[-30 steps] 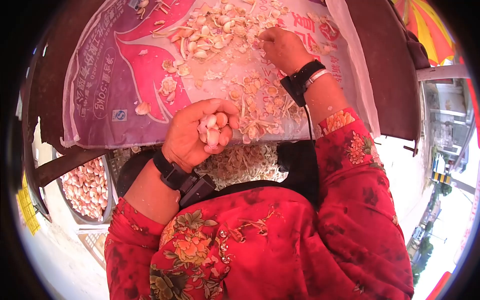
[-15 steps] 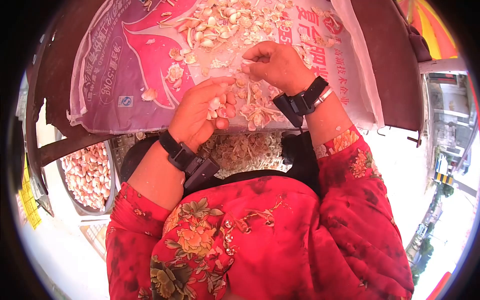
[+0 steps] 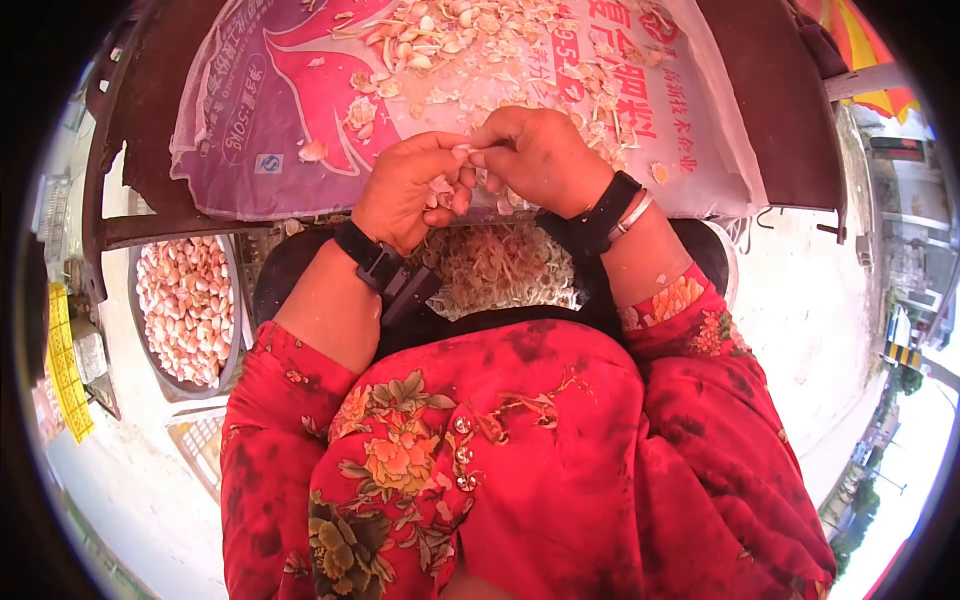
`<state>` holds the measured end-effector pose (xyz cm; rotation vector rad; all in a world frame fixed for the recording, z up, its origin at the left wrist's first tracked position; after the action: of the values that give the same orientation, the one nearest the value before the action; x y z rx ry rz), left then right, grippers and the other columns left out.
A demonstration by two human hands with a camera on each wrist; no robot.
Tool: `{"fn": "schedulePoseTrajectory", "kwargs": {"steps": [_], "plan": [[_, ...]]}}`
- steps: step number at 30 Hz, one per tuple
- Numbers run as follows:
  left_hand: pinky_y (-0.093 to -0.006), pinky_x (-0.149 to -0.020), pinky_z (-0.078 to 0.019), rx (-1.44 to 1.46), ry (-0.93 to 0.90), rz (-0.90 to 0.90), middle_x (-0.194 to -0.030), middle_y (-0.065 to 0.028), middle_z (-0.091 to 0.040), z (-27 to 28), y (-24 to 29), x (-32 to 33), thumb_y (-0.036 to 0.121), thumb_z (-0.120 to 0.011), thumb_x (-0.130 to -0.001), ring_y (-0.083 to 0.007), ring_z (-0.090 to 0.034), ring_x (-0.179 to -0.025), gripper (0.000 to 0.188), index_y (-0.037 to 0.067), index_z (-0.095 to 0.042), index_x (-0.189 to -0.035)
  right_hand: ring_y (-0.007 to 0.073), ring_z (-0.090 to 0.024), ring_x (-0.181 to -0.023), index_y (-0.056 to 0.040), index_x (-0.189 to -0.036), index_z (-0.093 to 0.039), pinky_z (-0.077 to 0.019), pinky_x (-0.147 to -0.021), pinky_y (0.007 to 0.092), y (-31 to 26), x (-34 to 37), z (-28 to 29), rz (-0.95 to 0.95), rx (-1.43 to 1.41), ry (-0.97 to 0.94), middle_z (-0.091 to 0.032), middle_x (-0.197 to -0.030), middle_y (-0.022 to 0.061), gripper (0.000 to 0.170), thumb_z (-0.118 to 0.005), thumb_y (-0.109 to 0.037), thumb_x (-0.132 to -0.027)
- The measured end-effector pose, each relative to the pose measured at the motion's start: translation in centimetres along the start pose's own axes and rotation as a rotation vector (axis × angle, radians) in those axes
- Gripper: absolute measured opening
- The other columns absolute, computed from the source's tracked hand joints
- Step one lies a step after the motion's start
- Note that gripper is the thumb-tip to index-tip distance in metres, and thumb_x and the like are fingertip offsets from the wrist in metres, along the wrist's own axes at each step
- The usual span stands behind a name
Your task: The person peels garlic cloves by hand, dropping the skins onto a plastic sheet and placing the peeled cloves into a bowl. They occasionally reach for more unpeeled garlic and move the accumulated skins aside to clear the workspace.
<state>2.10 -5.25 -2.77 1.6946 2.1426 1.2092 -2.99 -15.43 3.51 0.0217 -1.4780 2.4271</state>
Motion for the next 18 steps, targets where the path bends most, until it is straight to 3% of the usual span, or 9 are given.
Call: {"fn": "schedulePoseTrajectory", "kwargs": {"steps": [7,13,16,18], "plan": [[-0.0196,-0.034,-0.0316,-0.030,-0.069,0.021,-0.075,-0.0091,-0.060,-1.9,-0.2,1.9,0.008,-0.056,-0.088,-0.0136,-0.057,-0.051,0.019,-0.004,-0.058,-0.102,0.0170,-0.066,-0.066,0.0034,-0.107,-0.055,-0.0532,-0.061,0.0281,0.0,2.9,-0.1,-0.034,-0.406,-0.080,-0.064,-0.084,0.0100,0.020,-0.051,0.001,-0.087],[-0.0224,-0.035,-0.0342,0.140,-0.186,0.042,-0.075,-0.0122,-0.061,-4.8,1.0,5.0,0.009,-0.055,-0.088,-0.0171,-0.056,-0.050,0.025,-0.007,-0.058,-0.106,0.0167,-0.063,-0.065,0.0027,-0.107,-0.055,-0.0517,-0.064,0.0280,-0.8,5.5,1.8,-0.063,-0.577,-0.031,-0.063,-0.084,0.0088,0.021,-0.050,-0.009,-0.090],[-0.0238,-0.039,-0.0384,0.221,-0.547,0.062,-0.077,-0.0137,-0.061,-11.5,2.6,9.3,0.009,-0.055,-0.087,-0.0183,-0.057,-0.052,0.028,-0.009,-0.057,-0.108,0.0154,-0.061,-0.063,0.0016,-0.107,-0.055,-0.0502,-0.063,0.0265,1.2,6.3,3.3,-0.083,-0.571,0.042,-0.063,-0.085,0.0075,0.021,-0.051,-0.009,-0.090],[-0.0234,-0.045,-0.0425,0.241,-0.677,0.235,-0.076,-0.0149,-0.061,-16.5,3.3,13.8,0.004,-0.059,-0.083,-0.0177,-0.058,-0.055,0.030,-0.011,-0.056,-0.109,0.0140,-0.060,-0.061,-0.0004,-0.108,-0.056,-0.0489,-0.062,0.0243,2.7,6.8,4.0,-0.110,-0.554,0.072,-0.063,-0.086,0.0063,0.018,-0.050,-0.007,-0.092]]}}
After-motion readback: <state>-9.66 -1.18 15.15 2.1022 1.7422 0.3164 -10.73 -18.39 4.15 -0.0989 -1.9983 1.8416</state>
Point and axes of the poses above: each hand's wrist, its own x-axis away from the middle knuckle, its own z-axis out of the back of the hand, y = z × x, the point moved 8 cm from there along -x, towards the middle knuckle
